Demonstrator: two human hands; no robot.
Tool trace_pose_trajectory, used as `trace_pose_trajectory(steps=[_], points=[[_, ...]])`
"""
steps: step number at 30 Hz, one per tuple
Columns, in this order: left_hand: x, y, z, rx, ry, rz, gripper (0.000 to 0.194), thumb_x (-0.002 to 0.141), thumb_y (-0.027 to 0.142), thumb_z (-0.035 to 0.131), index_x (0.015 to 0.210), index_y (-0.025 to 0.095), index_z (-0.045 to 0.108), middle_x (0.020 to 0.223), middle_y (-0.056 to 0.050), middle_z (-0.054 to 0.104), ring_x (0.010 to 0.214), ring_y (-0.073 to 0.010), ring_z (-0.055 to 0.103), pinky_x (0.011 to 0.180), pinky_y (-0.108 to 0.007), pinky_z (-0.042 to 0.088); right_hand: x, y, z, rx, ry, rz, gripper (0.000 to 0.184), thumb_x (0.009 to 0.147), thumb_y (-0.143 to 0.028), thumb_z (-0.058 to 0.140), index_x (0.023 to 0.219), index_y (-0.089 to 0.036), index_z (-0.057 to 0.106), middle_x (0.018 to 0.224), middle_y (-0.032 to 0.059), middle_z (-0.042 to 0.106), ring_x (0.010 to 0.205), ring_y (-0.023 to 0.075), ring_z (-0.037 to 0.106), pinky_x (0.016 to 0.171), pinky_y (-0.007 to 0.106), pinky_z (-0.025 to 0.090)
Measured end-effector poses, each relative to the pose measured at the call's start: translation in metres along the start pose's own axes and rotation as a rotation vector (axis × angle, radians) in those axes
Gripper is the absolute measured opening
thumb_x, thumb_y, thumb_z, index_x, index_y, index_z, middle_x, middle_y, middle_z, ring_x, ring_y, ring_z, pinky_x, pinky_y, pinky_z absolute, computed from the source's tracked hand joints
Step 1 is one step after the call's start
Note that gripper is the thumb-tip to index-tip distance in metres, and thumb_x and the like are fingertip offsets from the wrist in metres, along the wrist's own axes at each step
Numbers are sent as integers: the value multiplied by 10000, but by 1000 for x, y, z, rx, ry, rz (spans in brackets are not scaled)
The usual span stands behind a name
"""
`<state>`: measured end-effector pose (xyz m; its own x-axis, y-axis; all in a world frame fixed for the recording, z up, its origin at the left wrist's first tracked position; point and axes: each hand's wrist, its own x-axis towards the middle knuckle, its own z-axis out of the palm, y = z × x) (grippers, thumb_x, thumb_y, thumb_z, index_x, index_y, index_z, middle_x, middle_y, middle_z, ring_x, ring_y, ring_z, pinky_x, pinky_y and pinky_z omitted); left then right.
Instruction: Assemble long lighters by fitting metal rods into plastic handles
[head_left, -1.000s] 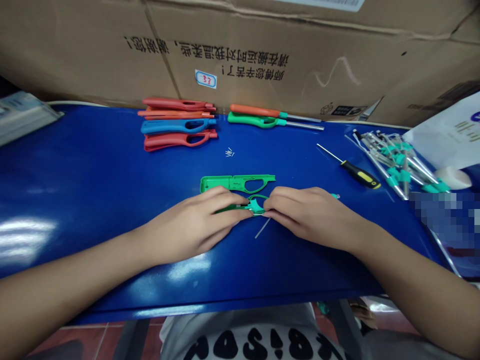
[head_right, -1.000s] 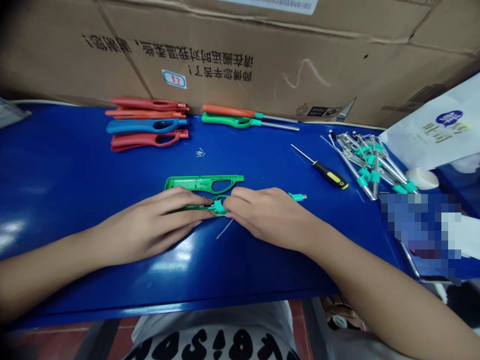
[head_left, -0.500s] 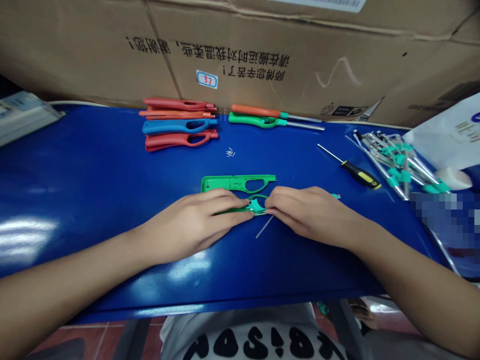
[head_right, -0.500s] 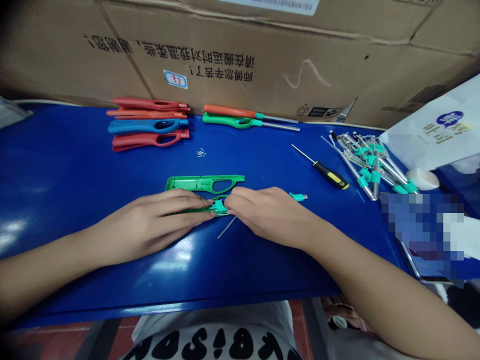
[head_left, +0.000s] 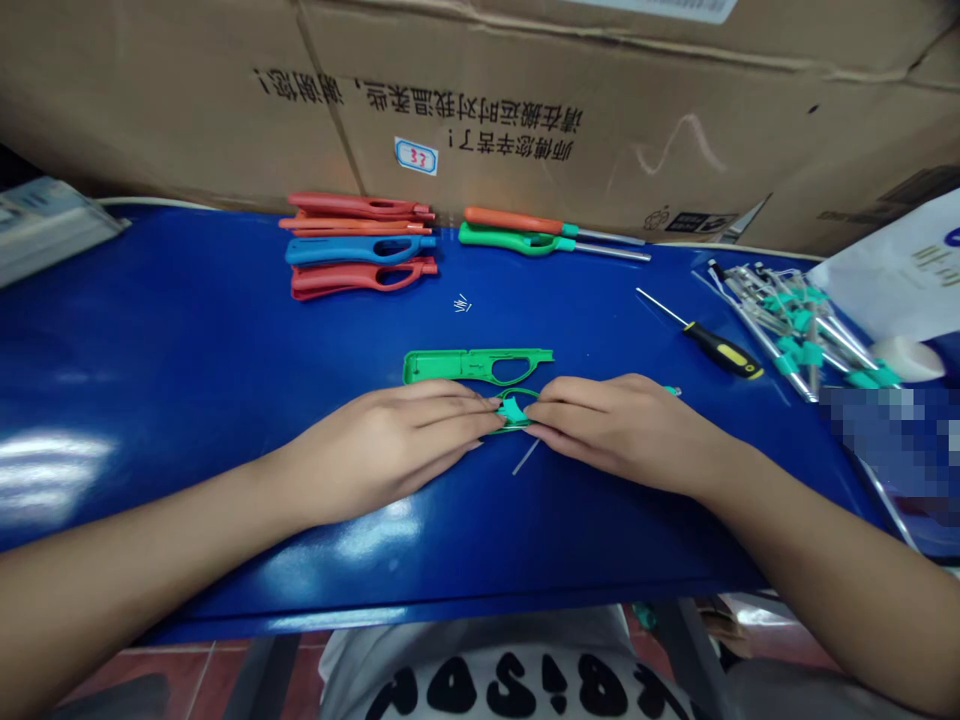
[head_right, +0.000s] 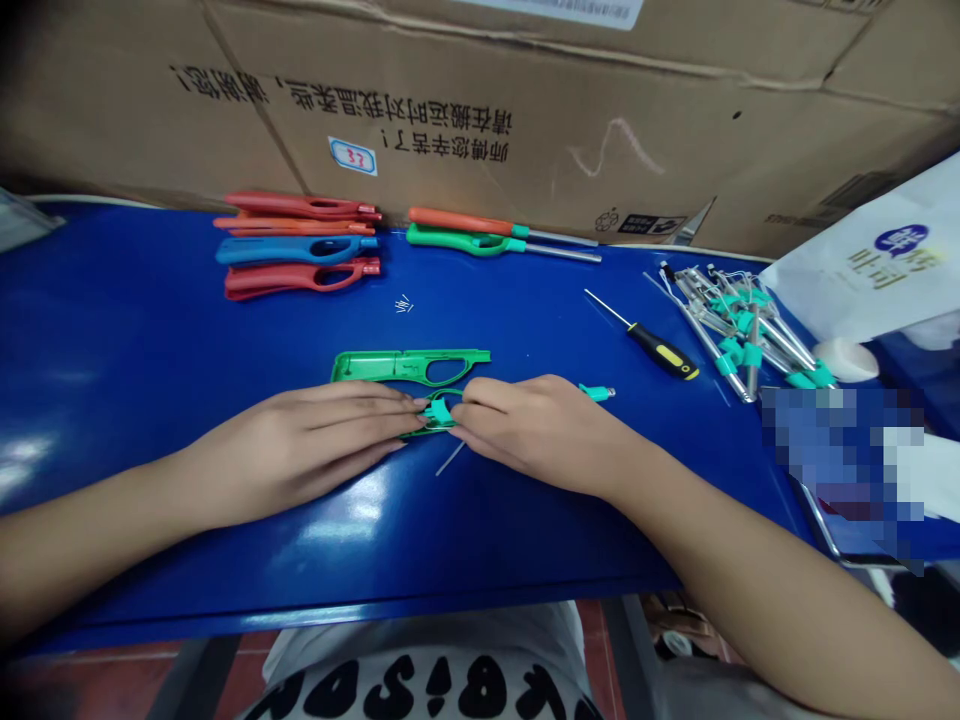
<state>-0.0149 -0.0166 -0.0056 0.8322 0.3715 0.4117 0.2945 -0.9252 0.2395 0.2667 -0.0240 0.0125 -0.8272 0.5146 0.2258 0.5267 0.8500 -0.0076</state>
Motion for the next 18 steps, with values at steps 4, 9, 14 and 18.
trace_pose_trajectory(steps=[4,9,14,18], points=[[0,0,1,0,-12,-12,320,1016,170,562,1326,118,623,1288,-95,717,1205,-225,671,1082,-371,562,0,1,-1,18,-14,-22,346,1096,-243,391,1058,-157,724,995,46,744,775,124,685,583,281,408],[1,0,1,31,-92,-21,359,1029,152,504,1372,148,612,1368,-131,659,1278,-270,626,1053,-430,579,-1,4,1,208,-41,84,255,1062,-246,482,1082,-181,728,1049,44,729,869,144,702,649,257,465],[1,0,-1,36,-114,-19,369,1033,162,488,1375,169,623,1371,-149,649,1270,-295,630,1013,-458,599,-1,8,2,422,-67,150,224,1041,-206,515,1096,-177,730,1089,58,714,975,153,694,824,251,511],[2,0,-2,54,-113,4,364,1029,154,484,1359,165,637,1342,-145,667,1258,-296,638,997,-451,608,1,7,0,467,-47,165,212,1027,-178,531,1074,-166,738,1071,62,717,967,153,693,841,250,510]])
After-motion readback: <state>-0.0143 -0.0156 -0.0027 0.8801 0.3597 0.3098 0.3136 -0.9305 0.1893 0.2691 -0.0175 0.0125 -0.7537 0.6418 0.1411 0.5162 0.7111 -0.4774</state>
